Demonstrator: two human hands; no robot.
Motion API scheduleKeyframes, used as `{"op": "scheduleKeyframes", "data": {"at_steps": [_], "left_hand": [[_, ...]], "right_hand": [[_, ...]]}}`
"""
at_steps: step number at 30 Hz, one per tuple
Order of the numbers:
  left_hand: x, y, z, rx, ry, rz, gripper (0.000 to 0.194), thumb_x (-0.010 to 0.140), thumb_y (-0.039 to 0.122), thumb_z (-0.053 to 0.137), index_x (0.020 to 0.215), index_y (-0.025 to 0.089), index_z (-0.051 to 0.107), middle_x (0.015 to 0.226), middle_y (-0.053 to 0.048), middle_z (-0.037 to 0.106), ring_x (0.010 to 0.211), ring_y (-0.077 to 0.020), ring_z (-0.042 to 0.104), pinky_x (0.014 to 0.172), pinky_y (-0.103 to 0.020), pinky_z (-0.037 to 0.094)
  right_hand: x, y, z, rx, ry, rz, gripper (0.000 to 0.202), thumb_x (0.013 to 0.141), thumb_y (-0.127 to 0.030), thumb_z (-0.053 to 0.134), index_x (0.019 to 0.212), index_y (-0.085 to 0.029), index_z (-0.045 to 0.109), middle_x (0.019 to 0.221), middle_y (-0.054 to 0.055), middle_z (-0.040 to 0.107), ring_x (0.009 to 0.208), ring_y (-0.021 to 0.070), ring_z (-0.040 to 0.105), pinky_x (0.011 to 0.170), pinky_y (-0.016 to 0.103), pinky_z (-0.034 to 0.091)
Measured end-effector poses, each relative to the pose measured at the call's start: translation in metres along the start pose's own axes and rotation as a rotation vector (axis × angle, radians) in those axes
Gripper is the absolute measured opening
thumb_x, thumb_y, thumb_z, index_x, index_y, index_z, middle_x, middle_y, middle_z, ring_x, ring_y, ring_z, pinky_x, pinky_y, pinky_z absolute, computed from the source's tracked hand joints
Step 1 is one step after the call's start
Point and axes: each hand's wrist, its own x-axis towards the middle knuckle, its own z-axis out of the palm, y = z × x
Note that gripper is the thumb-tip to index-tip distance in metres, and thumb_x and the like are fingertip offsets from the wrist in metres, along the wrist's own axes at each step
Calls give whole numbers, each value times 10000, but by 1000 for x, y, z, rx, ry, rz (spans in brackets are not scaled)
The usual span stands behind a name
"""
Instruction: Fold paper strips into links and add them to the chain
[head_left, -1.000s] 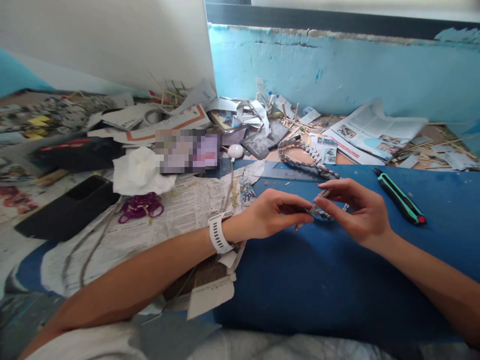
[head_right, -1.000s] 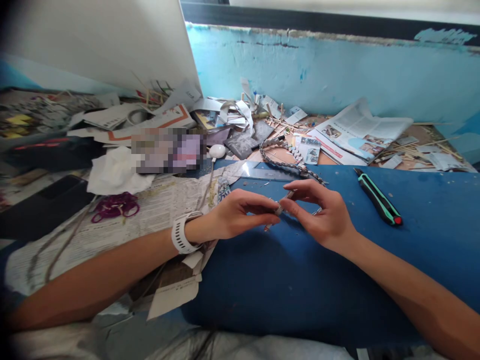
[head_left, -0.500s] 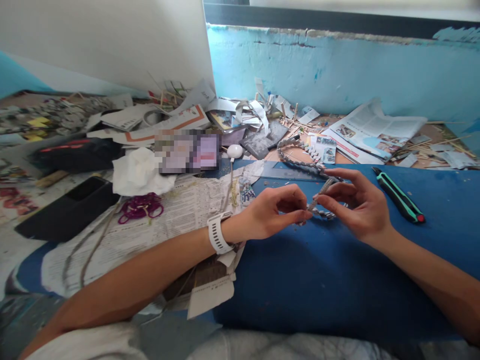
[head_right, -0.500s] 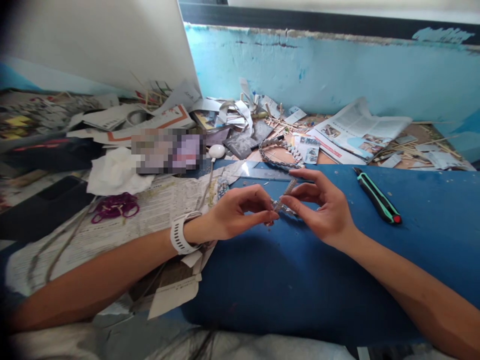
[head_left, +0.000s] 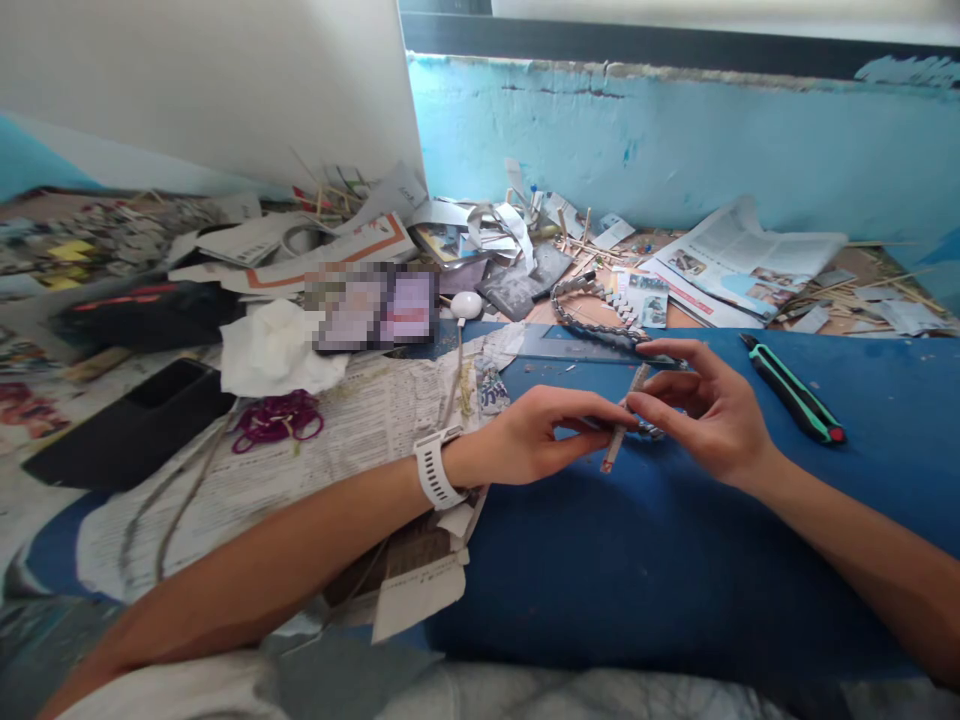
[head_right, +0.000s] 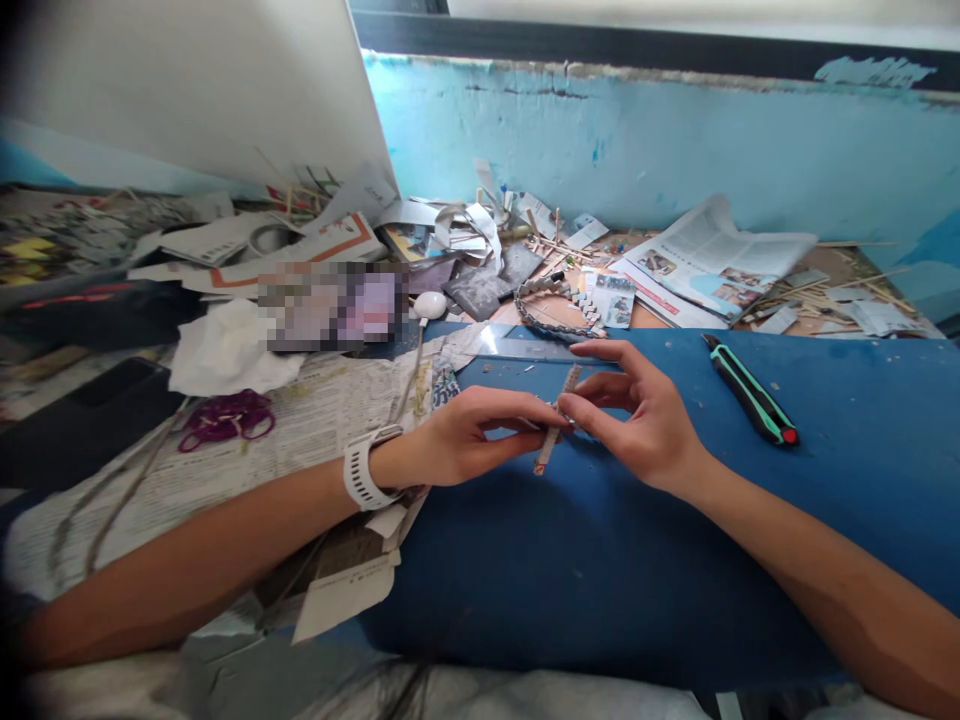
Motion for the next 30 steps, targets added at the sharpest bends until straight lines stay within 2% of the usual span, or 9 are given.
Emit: {"op": "scheduleKeyframes", "data": {"at_steps": [5,7,11,16,19,21,25,27,30], "left_hand": [[2,0,-3,118,41,12,180,966,210,685,1099,171,800,1054,-79,819,934,-174,771,872,-248,597],[2,1,-4,105,48,-15,161,959,203,691,1064,171,809,1011,-72,823,889,-166,769,815,-231,593],[2,1,-3,34,80,-36,160,940,208,717,1062,162,811,1035,-74,819,928,-178,768,833,-239,599],[1,1,1,15,102,-61,150,915,245,756,1018,157,820,964,-73,826,871,-193,774,794,-257,614],[1,2,2,23,156,-46,142,908,254,769,992,153,822,946,-73,826,875,-190,778,823,-261,620],[2,1,3,29,214,-24,138,898,251,782,982,150,823,961,-80,822,895,-187,777,838,-260,621],[4,-3,2,60,266,37,132,897,235,779,1001,170,827,1063,-95,799,946,-189,770,822,-266,625],[4,-4,1,103,253,65,135,905,235,770,1015,180,827,1073,-98,794,950,-190,767,821,-275,622],[4,-4,1,185,231,104,122,925,248,750,996,182,823,1048,-101,798,949,-193,765,852,-296,616]], "right_hand": [[-3,-1,3,-26,13,-8,516,839,-345,854,1291,-272,614,877,11,777,783,203,776,756,349,660],[-4,-3,4,-50,9,-20,498,841,-341,852,1275,-277,616,871,2,770,791,200,776,783,355,661],[-6,-6,5,-86,7,-57,457,860,-346,833,1253,-282,609,870,-3,764,821,202,777,839,376,656],[-8,-4,3,-146,20,-34,415,839,-372,848,1145,-282,581,902,20,785,848,240,788,749,367,665],[-9,-4,1,-171,-51,-140,206,898,-317,785,1013,-267,622,1000,35,778,954,239,776,847,391,663],[-8,-5,-1,-190,-143,-214,80,943,-264,717,1014,-260,682,1109,58,753,1090,245,739,936,407,645],[-6,-9,0,-252,-201,-262,254,911,-258,752,1162,-283,722,1264,85,696,1196,273,685,949,432,647],[-5,-8,0,-290,-193,-305,278,883,-273,788,1156,-290,737,1249,85,706,1174,279,692,960,451,641],[-2,-4,1,-319,-137,-385,188,888,-270,789,1074,-289,772,1152,76,746,1094,269,724,970,451,627]]}}
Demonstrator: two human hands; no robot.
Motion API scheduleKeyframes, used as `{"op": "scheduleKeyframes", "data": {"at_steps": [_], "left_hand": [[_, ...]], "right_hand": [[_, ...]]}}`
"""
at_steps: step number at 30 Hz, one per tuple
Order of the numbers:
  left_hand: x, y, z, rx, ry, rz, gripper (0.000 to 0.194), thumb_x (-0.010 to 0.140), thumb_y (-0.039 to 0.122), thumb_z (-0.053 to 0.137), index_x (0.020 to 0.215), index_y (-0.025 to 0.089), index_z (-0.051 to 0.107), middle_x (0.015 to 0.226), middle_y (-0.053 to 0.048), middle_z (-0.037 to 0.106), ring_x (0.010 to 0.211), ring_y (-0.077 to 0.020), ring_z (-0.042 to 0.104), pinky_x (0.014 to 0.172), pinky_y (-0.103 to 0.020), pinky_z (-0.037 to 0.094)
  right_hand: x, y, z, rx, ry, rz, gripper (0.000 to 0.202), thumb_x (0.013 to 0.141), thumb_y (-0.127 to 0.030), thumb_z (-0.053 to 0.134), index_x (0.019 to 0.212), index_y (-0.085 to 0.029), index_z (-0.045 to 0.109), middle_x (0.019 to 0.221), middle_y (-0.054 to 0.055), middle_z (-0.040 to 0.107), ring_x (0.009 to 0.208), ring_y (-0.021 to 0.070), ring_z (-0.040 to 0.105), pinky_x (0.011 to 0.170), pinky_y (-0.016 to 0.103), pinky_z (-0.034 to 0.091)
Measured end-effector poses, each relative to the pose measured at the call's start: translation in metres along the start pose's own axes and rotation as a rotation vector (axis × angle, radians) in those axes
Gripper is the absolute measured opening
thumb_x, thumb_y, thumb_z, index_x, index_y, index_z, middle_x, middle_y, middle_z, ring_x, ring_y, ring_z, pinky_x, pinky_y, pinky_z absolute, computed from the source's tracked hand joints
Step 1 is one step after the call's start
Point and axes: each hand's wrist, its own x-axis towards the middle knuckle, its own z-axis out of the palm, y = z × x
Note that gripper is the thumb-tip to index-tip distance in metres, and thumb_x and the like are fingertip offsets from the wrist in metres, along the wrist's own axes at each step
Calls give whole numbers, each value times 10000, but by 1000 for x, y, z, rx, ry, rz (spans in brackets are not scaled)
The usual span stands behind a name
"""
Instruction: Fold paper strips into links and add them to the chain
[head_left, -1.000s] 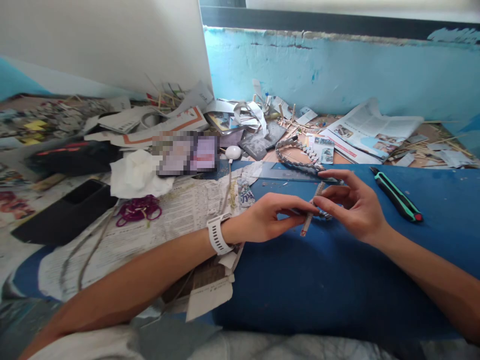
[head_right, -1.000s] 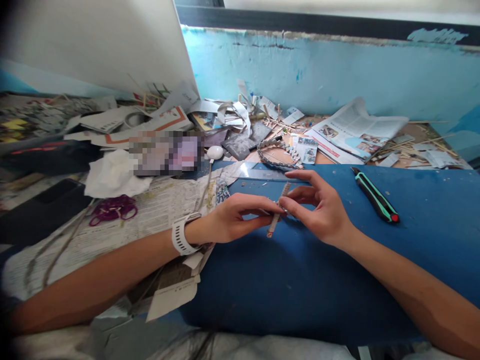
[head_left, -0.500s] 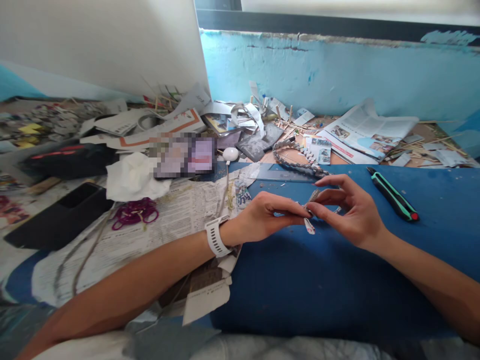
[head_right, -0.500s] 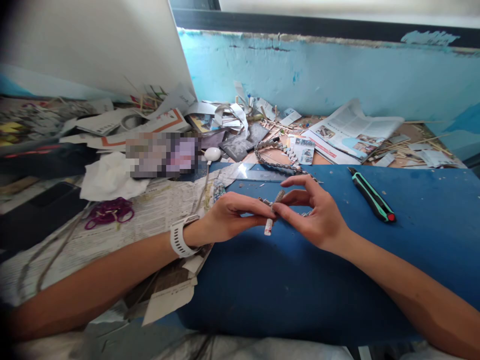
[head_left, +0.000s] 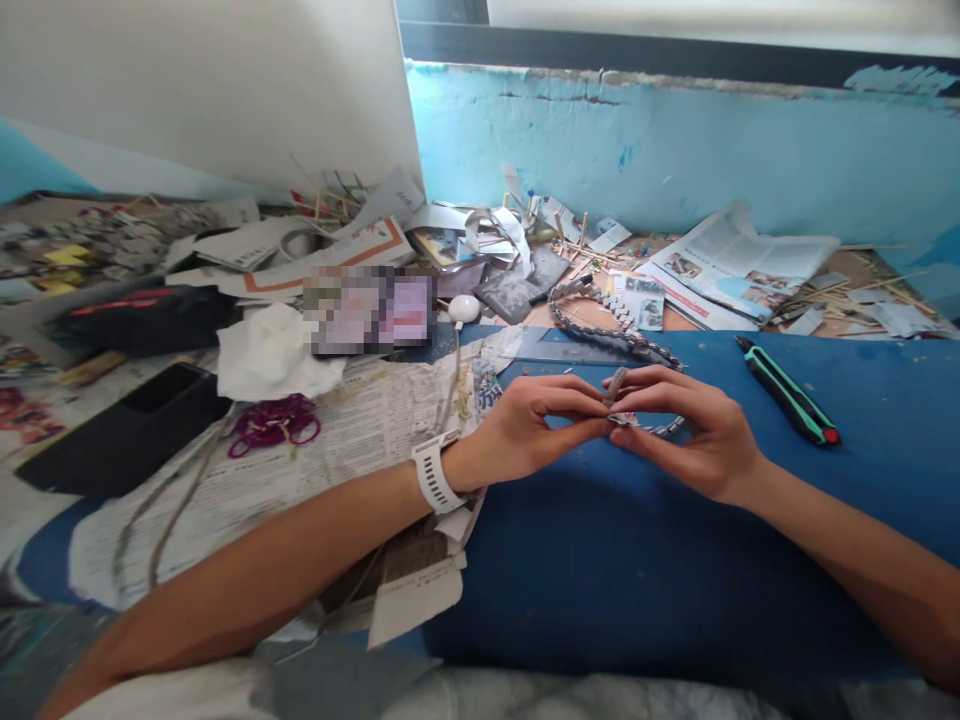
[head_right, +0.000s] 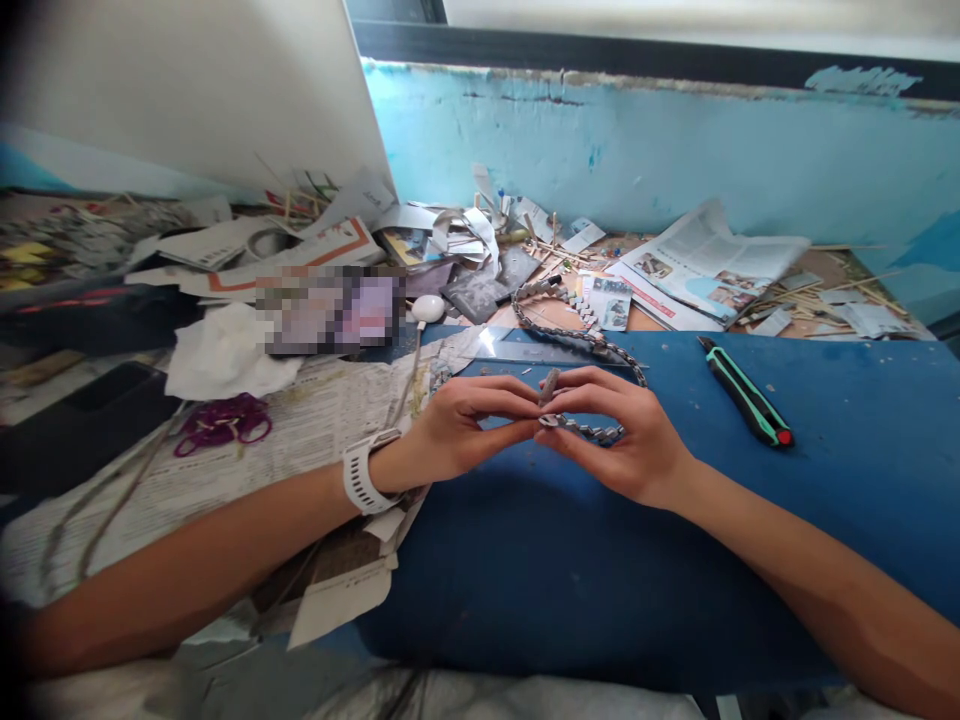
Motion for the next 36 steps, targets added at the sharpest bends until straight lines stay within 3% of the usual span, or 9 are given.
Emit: {"op": "scheduleKeyframes", "data": {"at_steps": [7,13,22,30,36], "left_hand": [[-1,4,4,36,-16,26,129,954,245,713,999,158,798,1059,-110,790,953,-184,756,864,-286,600],[-2,6,5,-31,-31,-148,179,955,289,708,961,121,768,962,-110,779,847,-171,735,766,-259,603],[-5,4,8,-104,20,-256,227,904,319,776,978,145,650,878,-43,749,793,-145,742,767,-253,617],[-5,1,7,-131,-27,-298,240,914,324,765,919,162,587,834,-36,735,773,-156,744,709,-256,602],[-3,3,4,-75,-56,-245,253,945,361,728,1058,160,625,914,-55,761,824,-157,748,777,-264,605]], "right_hand": [[0,4,2,8,63,39,65,921,-271,758,963,-296,800,1047,55,767,990,251,749,914,431,639],[-4,4,6,124,72,133,28,920,-270,763,946,-269,774,1036,49,773,968,226,756,827,382,676],[-4,3,9,155,169,319,184,882,-359,815,999,-260,713,1017,34,804,947,219,786,838,347,673],[-6,4,12,185,196,322,324,824,-337,871,1085,-265,692,940,17,819,880,209,808,824,314,674],[-7,1,10,177,215,285,328,831,-310,866,1101,-272,683,929,12,822,874,212,809,838,329,670]]}}
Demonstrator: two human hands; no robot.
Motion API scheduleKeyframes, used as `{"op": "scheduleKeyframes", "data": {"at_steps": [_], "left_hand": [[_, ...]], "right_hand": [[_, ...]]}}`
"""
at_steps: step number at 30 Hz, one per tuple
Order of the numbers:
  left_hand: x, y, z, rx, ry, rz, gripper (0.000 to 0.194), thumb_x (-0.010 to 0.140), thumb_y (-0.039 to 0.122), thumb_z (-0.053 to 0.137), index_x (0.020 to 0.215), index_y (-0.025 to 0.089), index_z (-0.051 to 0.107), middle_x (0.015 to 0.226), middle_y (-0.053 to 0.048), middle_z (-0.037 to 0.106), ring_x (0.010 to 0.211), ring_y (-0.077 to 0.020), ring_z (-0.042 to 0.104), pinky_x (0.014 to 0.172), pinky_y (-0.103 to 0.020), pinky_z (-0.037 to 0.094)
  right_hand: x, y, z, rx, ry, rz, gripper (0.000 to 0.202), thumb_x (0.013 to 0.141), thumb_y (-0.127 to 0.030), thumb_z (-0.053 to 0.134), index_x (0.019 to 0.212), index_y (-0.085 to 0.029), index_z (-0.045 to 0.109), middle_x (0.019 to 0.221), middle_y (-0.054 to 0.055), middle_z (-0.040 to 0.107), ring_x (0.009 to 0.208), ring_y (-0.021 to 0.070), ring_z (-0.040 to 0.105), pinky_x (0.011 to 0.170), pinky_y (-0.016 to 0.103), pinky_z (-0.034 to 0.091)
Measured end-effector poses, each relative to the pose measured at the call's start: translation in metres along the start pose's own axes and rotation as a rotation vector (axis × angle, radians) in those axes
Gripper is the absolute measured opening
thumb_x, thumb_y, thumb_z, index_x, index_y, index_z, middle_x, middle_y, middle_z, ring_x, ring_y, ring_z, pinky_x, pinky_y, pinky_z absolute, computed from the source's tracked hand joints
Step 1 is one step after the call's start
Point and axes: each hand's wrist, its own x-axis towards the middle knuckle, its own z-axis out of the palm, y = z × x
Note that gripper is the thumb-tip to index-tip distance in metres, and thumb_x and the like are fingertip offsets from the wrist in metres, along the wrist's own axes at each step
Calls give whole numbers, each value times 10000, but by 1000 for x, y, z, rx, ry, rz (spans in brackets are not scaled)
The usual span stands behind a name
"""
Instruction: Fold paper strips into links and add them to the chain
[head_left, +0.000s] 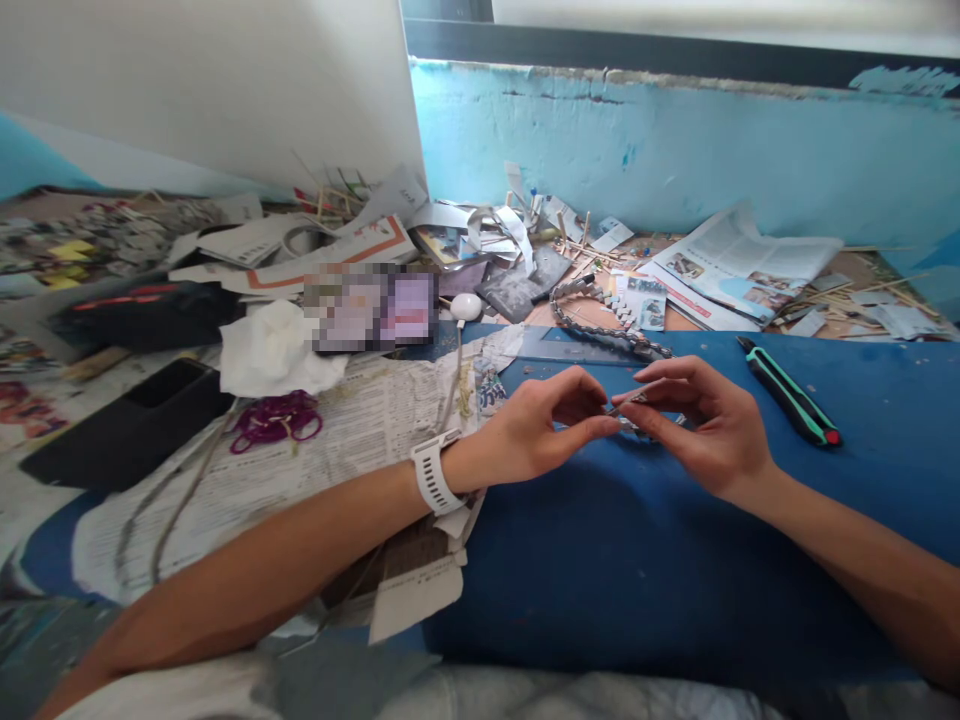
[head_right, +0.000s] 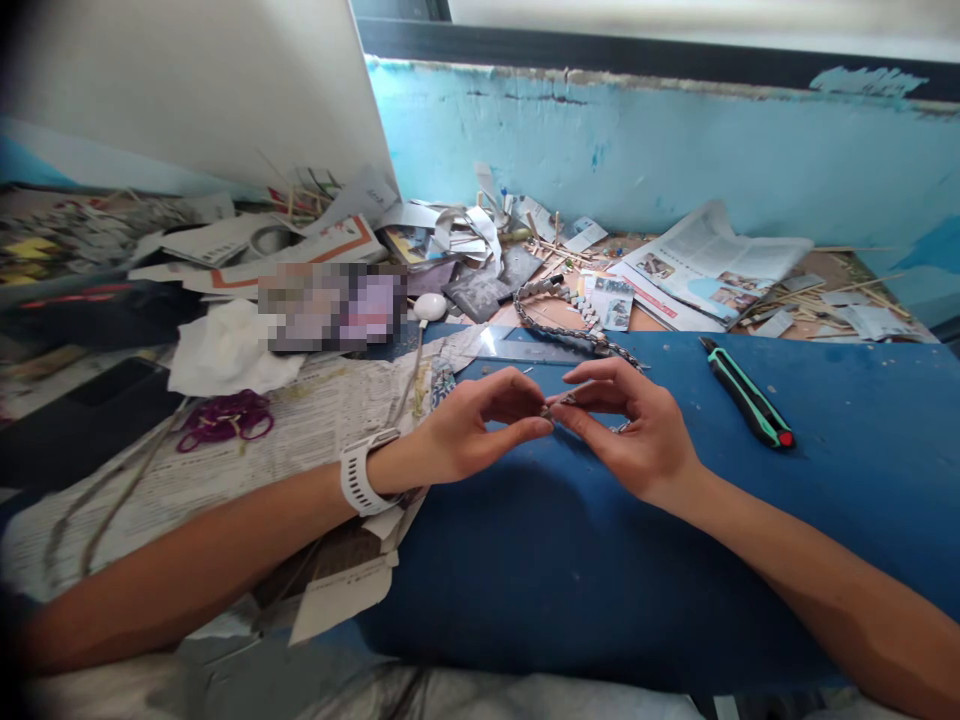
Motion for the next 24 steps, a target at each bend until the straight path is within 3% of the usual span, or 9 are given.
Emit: {"op": "scheduleKeyframes", "data": {"at_steps": [4,8,11,15,18,24], "left_hand": [[0,2,-4,243,-73,134,190,1037,307,583,995,153,685,864,-49,758,775,-136,712,723,-242,536],[-1,6,-5,367,-49,232,192,1042,256,561,938,149,681,841,-47,745,741,-130,679,706,-245,502],[-2,7,-3,338,-31,254,174,1026,255,587,937,147,691,835,-54,750,740,-138,690,712,-250,520],[-2,4,-2,229,22,233,160,1015,247,613,1100,147,703,908,-62,778,800,-143,733,739,-241,566],[-1,1,-2,248,60,211,144,1013,226,611,1064,153,724,881,-45,781,781,-133,735,752,-235,581],[2,-7,-1,201,155,222,164,982,255,675,1097,178,763,883,-30,793,716,-112,732,711,-209,597]], "right_hand": [[-1,0,1,-19,-15,-26,341,845,-292,854,1128,-276,663,899,0,813,856,204,804,838,337,667],[-2,0,4,10,44,-51,343,851,-270,851,1119,-280,638,960,3,823,896,193,803,814,307,663],[-3,-2,4,14,61,-83,324,859,-235,841,1099,-280,627,933,-5,820,884,192,806,807,304,662],[-4,-1,3,-11,42,-94,325,869,-224,830,1111,-284,622,947,-6,805,904,194,800,822,312,659],[-1,3,1,-17,37,-63,345,838,-249,861,1098,-285,638,1004,-10,763,913,177,786,817,290,660],[3,7,-2,-83,-87,-165,191,870,-233,827,1033,-284,741,1024,-4,701,852,135,746,758,245,658]]}}
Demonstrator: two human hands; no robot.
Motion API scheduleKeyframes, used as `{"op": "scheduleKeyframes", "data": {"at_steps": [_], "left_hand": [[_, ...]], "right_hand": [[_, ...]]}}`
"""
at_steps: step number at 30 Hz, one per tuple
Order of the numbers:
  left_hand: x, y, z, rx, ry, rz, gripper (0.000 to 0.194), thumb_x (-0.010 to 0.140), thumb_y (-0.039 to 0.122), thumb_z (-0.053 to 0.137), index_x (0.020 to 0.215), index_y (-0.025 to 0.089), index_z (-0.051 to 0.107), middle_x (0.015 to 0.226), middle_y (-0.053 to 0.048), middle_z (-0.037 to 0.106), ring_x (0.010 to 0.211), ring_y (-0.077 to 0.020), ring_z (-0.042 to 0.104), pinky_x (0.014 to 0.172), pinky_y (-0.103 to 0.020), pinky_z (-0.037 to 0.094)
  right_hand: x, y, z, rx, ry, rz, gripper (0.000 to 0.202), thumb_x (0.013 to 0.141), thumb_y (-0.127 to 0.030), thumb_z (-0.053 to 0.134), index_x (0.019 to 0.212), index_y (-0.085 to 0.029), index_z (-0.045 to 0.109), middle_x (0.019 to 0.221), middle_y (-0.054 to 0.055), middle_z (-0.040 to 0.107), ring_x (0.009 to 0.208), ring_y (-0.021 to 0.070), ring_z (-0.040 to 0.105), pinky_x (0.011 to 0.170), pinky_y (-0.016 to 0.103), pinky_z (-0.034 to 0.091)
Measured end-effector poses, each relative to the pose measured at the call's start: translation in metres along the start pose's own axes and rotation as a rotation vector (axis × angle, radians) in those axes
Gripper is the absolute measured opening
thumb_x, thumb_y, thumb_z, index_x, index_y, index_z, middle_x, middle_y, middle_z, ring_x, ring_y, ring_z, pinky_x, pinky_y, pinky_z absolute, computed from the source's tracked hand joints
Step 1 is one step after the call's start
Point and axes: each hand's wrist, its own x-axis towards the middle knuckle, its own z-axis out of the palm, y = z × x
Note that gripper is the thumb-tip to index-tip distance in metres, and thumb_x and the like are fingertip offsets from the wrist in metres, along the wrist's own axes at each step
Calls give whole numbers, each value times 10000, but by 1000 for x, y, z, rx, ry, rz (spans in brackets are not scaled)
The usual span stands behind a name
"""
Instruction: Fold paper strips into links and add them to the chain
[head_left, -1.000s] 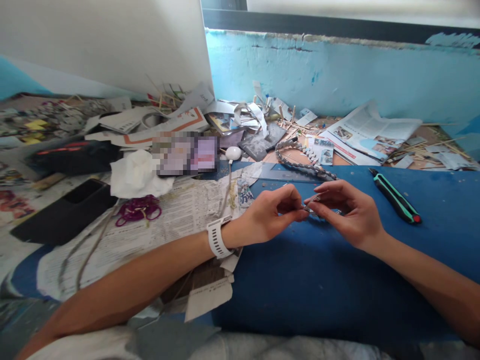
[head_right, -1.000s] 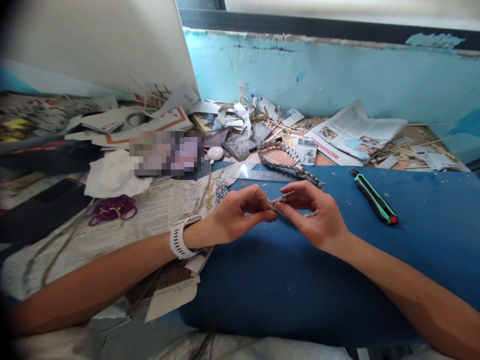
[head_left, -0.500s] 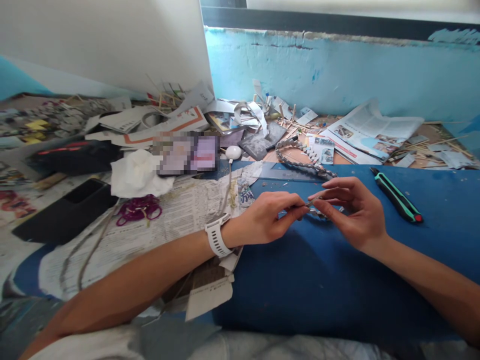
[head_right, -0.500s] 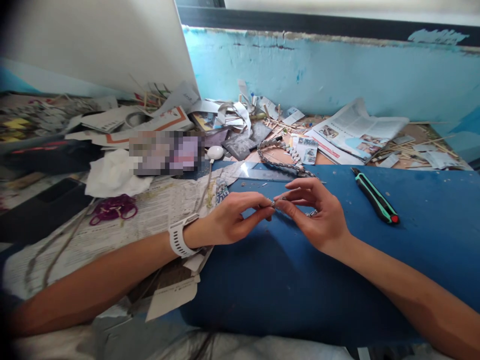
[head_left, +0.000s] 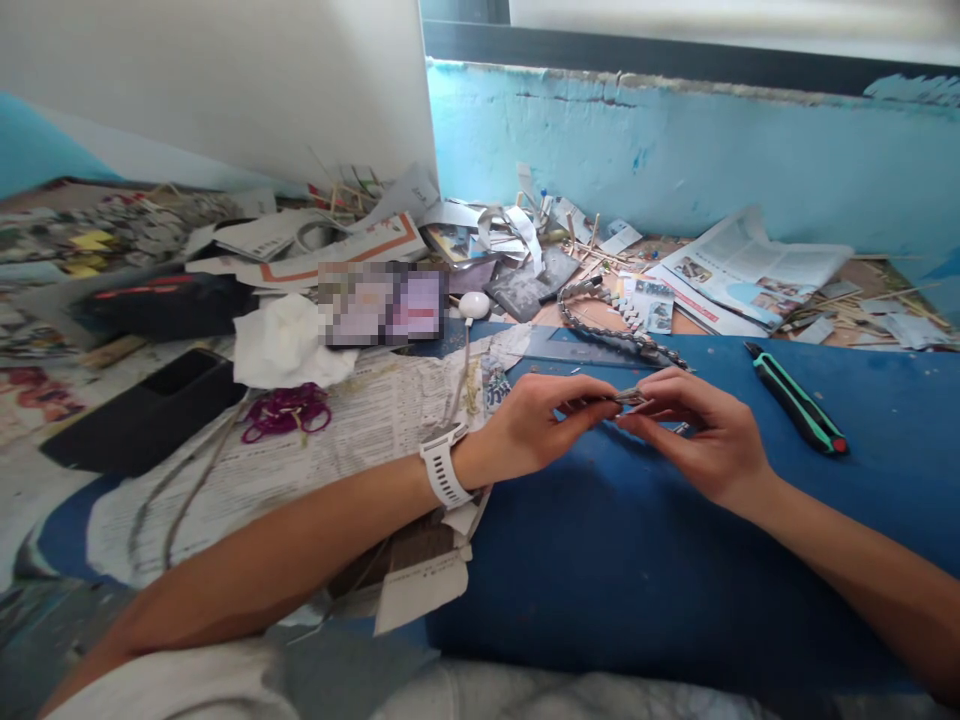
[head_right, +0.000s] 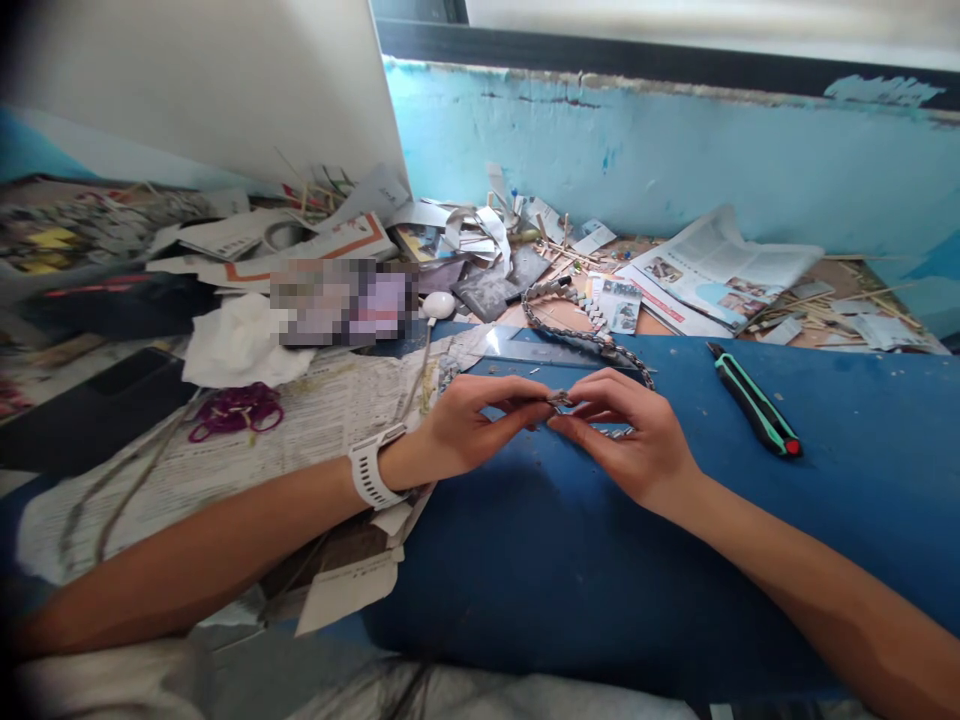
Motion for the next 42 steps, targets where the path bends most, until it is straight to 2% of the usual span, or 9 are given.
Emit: {"op": "scheduleKeyframes", "data": {"at_steps": [4,9,17,19,23,27,33,39,42], "left_hand": [[-1,-1,3,-18,10,-35,200,962,276,704,1119,174,777,813,-28,778,604,-95,691,600,-191,564],[-2,-1,3,51,12,-30,203,948,265,721,1123,188,791,793,-19,783,581,-87,667,590,-192,546],[-4,-5,1,53,11,-46,226,941,285,723,1139,200,794,912,-50,818,716,-131,737,647,-217,577],[-3,-7,1,-63,12,-118,273,926,298,741,1176,198,780,985,-69,820,808,-161,767,693,-234,610],[3,-8,-1,-527,-26,-293,410,888,314,792,1255,143,725,1170,-144,786,1023,-242,778,901,-357,655],[7,-7,-2,-721,-37,-357,380,867,293,822,1193,117,736,1110,-151,793,965,-238,786,887,-391,663],[7,-7,-1,-722,-3,-371,262,844,283,841,1020,104,766,1025,-110,788,914,-194,771,855,-331,665],[6,-10,1,-674,13,-362,291,795,289,882,1003,127,757,959,-78,783,899,-186,767,842,-311,653],[5,-10,2,-625,40,-339,284,795,295,880,993,129,762,942,-78,786,889,-183,766,830,-303,648]], "right_hand": [[-1,-3,2,-43,34,-41,201,872,-205,820,1052,-277,766,1012,7,742,883,146,746,777,239,660],[-3,-3,5,-46,62,-24,154,872,-201,818,1003,-255,757,968,13,752,833,146,744,748,243,662],[-1,-5,7,-56,27,-63,141,885,-214,798,1013,-264,767,977,30,739,842,165,736,719,278,665],[-1,-5,5,-107,15,-105,130,898,-205,781,1011,-269,770,964,36,733,826,169,731,696,283,654],[-2,0,-1,-297,23,-258,217,915,-150,740,1076,-294,760,994,40,751,828,178,743,741,304,628],[-3,7,-6,-485,-57,-417,306,910,-106,716,1154,-289,743,1070,47,771,808,156,762,717,255,602],[-4,15,-9,-477,-177,-461,440,965,-98,633,1350,-308,667,1169,59,768,862,144,774,766,241,611],[1,13,-10,-452,-247,-462,288,972,-155,663,1217,-283,743,1098,64,787,783,149,768,688,248,594],[3,10,-8,-383,-242,-381,240,966,-187,685,1171,-284,759,1098,62,782,808,159,766,721,262,604]]}}
